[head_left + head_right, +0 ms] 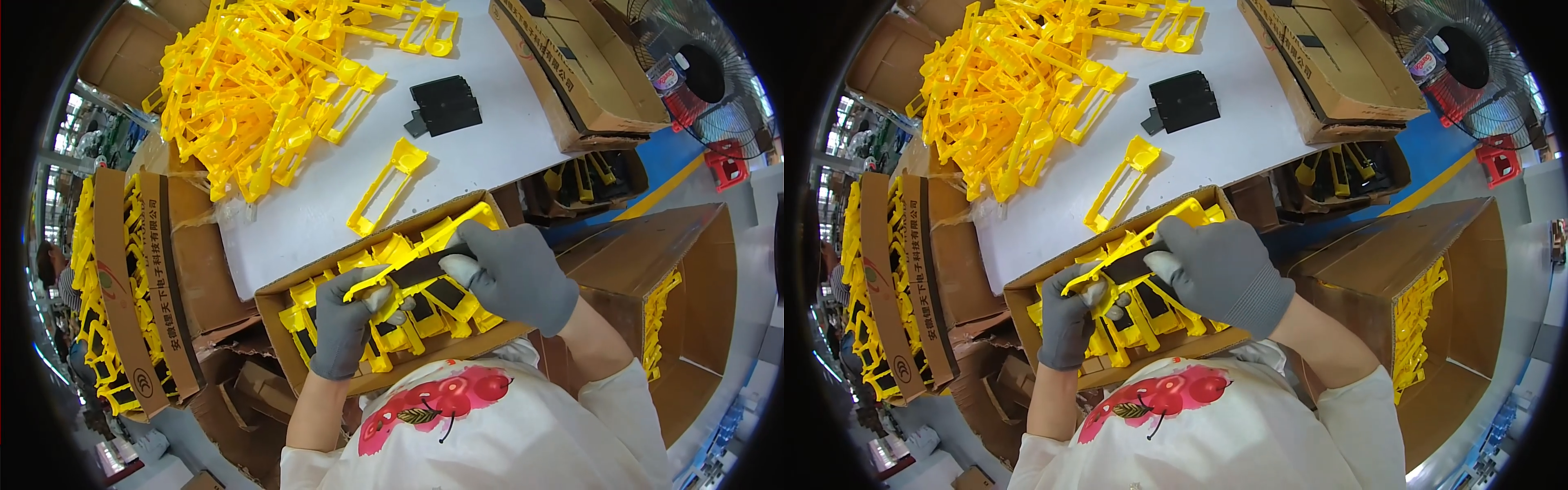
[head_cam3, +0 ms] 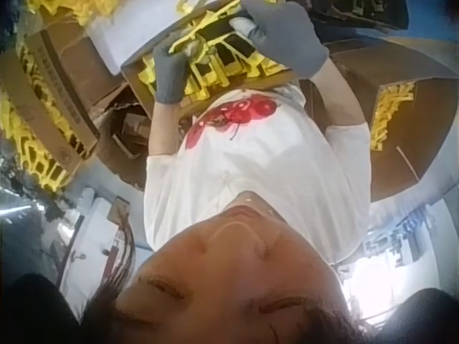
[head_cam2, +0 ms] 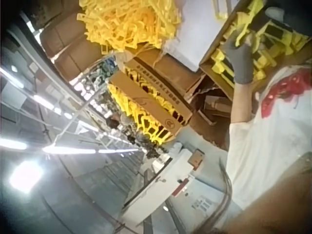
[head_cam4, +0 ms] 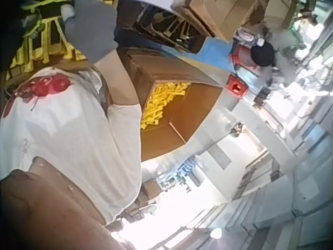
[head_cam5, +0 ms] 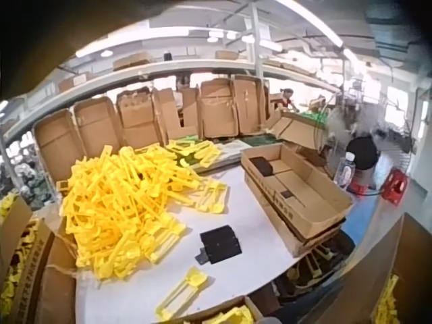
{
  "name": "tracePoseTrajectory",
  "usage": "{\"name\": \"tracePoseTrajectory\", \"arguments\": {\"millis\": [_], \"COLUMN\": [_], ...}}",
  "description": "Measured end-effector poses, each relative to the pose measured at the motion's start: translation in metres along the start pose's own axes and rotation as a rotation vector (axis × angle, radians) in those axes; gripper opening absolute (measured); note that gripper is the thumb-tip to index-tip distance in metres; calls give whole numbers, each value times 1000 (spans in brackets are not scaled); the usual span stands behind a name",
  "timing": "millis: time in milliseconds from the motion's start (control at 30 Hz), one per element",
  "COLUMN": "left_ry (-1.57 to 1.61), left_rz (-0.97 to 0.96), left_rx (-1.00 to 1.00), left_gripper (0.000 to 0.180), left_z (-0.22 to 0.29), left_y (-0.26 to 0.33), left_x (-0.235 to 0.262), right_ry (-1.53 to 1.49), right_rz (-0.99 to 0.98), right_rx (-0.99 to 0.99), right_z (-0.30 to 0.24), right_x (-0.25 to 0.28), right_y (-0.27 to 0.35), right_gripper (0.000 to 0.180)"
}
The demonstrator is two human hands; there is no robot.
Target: The recorder is assembling yellow plastic light fixtures by snapping black solar panel components into the frames and placing the finished parts into a cardboard box.
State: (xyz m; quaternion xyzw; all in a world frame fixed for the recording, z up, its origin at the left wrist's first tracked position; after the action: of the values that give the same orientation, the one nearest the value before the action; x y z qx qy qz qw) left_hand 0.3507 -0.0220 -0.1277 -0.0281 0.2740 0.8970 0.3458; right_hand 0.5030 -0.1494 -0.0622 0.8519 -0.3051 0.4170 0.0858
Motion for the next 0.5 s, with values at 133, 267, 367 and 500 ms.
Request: {"name": "tracePoseTrajectory", "arguments": {"millis": [133, 267, 367, 500], "left_ry": [29, -20, -60, -57], "left_rz": [19, 69, 66, 85], "left_rx": [-9, -15, -68, -23], "left_gripper": [27, 27, 27, 28], "left_z": [-2, -1, 2, -6], "left_y": [4, 9, 9, 11], "left_x": [-1, -6, -8, -8], "right_ry": [90, 95, 88, 140], "right_rz": [-9, -9, -9, -79], "right_rx": [92, 67, 66, 109], "right_z": [-6, 1, 0, -4], "right_x": [3, -2, -1, 1], "right_y": [-3, 0, -2, -2], "right_gripper": [24, 23, 23, 23]}}
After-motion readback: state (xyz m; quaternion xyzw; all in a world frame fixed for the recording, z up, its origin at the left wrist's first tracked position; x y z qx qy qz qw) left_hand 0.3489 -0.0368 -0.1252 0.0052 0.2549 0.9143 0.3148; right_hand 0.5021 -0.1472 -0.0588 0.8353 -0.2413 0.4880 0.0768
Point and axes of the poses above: each hand's wrist, its own y-axis away from the middle knuckle, its own x-axis out of the back of the hand, z = x × y, the point moved 7 cm from there along -y, towards the middle knuckle, and after that the axes turned 9 degrees about z, right-handed, at the moved point
